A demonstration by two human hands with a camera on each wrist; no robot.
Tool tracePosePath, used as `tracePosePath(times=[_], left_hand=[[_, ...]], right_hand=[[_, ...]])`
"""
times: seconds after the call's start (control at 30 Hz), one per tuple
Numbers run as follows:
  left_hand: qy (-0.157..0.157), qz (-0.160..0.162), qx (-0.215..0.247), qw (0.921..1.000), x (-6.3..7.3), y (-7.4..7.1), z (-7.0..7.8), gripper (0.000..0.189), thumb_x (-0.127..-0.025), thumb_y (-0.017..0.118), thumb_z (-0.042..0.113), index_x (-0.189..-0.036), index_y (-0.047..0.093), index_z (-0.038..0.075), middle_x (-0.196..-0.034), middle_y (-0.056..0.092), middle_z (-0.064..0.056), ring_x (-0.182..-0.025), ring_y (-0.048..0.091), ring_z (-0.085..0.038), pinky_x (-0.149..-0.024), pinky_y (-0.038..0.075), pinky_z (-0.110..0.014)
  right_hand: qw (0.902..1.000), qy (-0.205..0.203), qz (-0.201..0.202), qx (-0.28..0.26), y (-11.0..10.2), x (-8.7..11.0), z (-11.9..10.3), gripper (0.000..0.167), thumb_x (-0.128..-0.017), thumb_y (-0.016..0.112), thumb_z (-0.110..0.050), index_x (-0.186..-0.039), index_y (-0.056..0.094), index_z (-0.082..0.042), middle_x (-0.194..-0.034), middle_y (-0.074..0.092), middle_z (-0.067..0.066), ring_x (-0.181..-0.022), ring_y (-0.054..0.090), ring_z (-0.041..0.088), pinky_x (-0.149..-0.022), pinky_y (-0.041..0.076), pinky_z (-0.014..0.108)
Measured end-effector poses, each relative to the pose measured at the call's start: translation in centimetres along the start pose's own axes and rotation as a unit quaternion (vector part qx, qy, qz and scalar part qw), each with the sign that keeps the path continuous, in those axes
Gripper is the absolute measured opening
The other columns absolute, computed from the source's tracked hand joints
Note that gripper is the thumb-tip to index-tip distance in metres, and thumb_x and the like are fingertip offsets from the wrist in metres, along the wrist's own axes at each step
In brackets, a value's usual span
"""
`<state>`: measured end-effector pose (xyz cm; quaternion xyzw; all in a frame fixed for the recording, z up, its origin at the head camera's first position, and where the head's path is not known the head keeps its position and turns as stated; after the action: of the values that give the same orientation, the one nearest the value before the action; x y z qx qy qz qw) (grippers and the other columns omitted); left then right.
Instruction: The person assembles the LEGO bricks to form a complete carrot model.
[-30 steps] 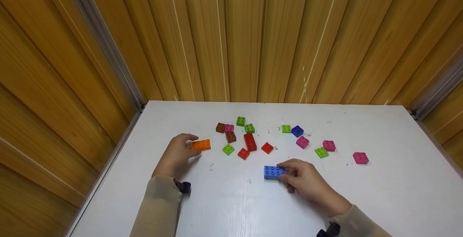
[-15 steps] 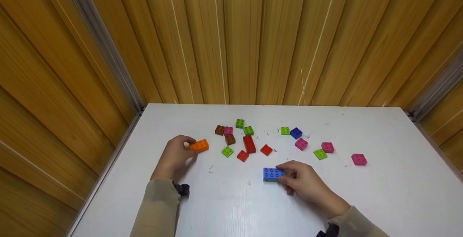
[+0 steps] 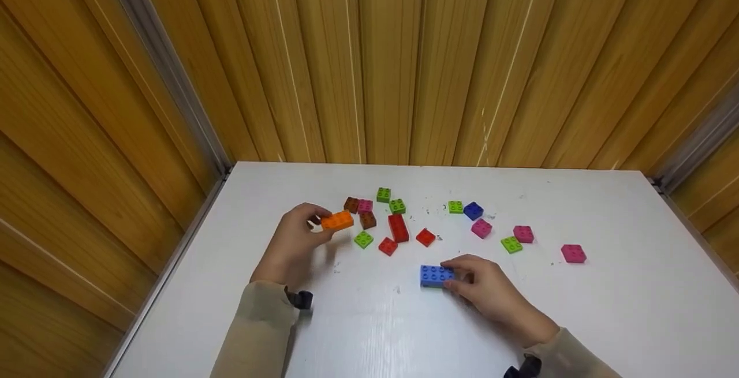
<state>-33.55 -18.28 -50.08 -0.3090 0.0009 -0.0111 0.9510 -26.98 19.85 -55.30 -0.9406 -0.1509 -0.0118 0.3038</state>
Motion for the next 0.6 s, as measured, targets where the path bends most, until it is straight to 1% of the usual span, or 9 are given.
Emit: tracePosePath(times=[0.03, 0.07, 0.23, 0.27, 0.33, 0.43, 0.6], left_hand=[[0.010, -0.003, 0.000, 0.9999, 0.0, 0.2, 0.5, 0.035, -0.095, 0.091, 0.015, -0.128, 0.080, 0.017, -0.131, 0.074, -0.005, -0.123, 0.066, -0.035, -0.113, 0.059, -0.050], [0.021, -0.006, -0.002, 0.9998, 0.1, 0.5, 1.1, 0.034, -0.094, 0.091, 0.014, -0.127, 0.081, 0.017, -0.130, 0.074, -0.005, -0.123, 0.067, -0.035, -0.113, 0.060, -0.050], [0.068, -0.034, 0.001, 0.9971, 0.6, 2.2, 3.6, 0.032, -0.094, 0.092, 0.014, -0.125, 0.082, 0.018, -0.124, 0.076, -0.001, -0.123, 0.068, -0.038, -0.113, 0.060, -0.053], [0.077, -0.040, 0.003, 0.9962, 0.7, 2.5, 4.0, 0.031, -0.095, 0.091, 0.014, -0.124, 0.081, 0.018, -0.124, 0.075, -0.001, -0.122, 0.068, -0.037, -0.113, 0.060, -0.054], [0.089, -0.054, 0.013, 0.9945, 1.0, 3.1, 4.7, 0.031, -0.095, 0.091, 0.015, -0.124, 0.081, 0.019, -0.124, 0.075, 0.000, -0.121, 0.068, -0.036, -0.113, 0.059, -0.056], [0.102, -0.074, 0.022, 0.9918, 1.4, 4.2, 5.4, 0.029, -0.096, 0.091, 0.017, -0.123, 0.081, 0.020, -0.126, 0.075, 0.001, -0.121, 0.067, -0.034, -0.114, 0.059, -0.057], [0.094, -0.102, 0.030, 0.9898, 1.9, 6.0, 6.2, 0.030, -0.096, 0.090, 0.017, -0.124, 0.081, 0.024, -0.131, 0.073, 0.004, -0.125, 0.068, -0.032, -0.117, 0.059, -0.054]], right_hand=[[1.0000, 0.000, 0.001, 0.003, 0.1, -0.5, 0.9, 0.034, -0.103, 0.085, -0.023, -0.137, 0.081, -0.021, -0.133, 0.076, 0.004, -0.081, 0.064, 0.015, -0.063, 0.054, 0.023], [1.0000, -0.001, 0.002, 0.003, 0.1, -0.4, 0.9, 0.034, -0.103, 0.085, -0.023, -0.137, 0.081, -0.021, -0.132, 0.076, 0.004, -0.081, 0.064, 0.015, -0.063, 0.054, 0.023], [0.9999, -0.008, 0.005, 0.007, 0.0, -0.5, 0.6, 0.035, -0.103, 0.085, -0.023, -0.137, 0.081, -0.021, -0.131, 0.076, 0.003, -0.081, 0.062, 0.013, -0.063, 0.052, 0.022], [0.9999, -0.009, 0.005, 0.007, -0.1, -0.2, -0.3, 0.036, -0.103, 0.083, -0.018, -0.139, 0.080, -0.015, -0.132, 0.075, 0.007, -0.080, 0.062, 0.014, -0.063, 0.051, 0.022], [0.9999, -0.006, 0.003, 0.008, -0.1, -0.3, -0.3, 0.036, -0.103, 0.083, -0.017, -0.139, 0.080, -0.016, -0.132, 0.075, 0.007, -0.080, 0.062, 0.015, -0.063, 0.052, 0.023], [0.9999, 0.009, -0.003, 0.007, -0.1, -0.4, -0.2, 0.036, -0.103, 0.083, -0.017, -0.139, 0.080, -0.017, -0.131, 0.075, 0.007, -0.082, 0.063, 0.017, -0.063, 0.053, 0.023], [0.9988, 0.036, -0.029, 0.015, -0.2, -0.8, -0.3, 0.038, -0.102, 0.086, -0.021, -0.139, 0.080, -0.019, -0.123, 0.074, 0.006, -0.088, 0.063, 0.020, -0.067, 0.053, 0.023]])
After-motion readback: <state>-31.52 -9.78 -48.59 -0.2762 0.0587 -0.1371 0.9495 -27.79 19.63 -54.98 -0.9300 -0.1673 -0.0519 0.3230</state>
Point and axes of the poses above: each hand's wrist, its own x-axis away from the middle knuckle, its own y-axis out of the palm, z = x × y, the point moved 8 cm from there along -x, towards the middle knuckle
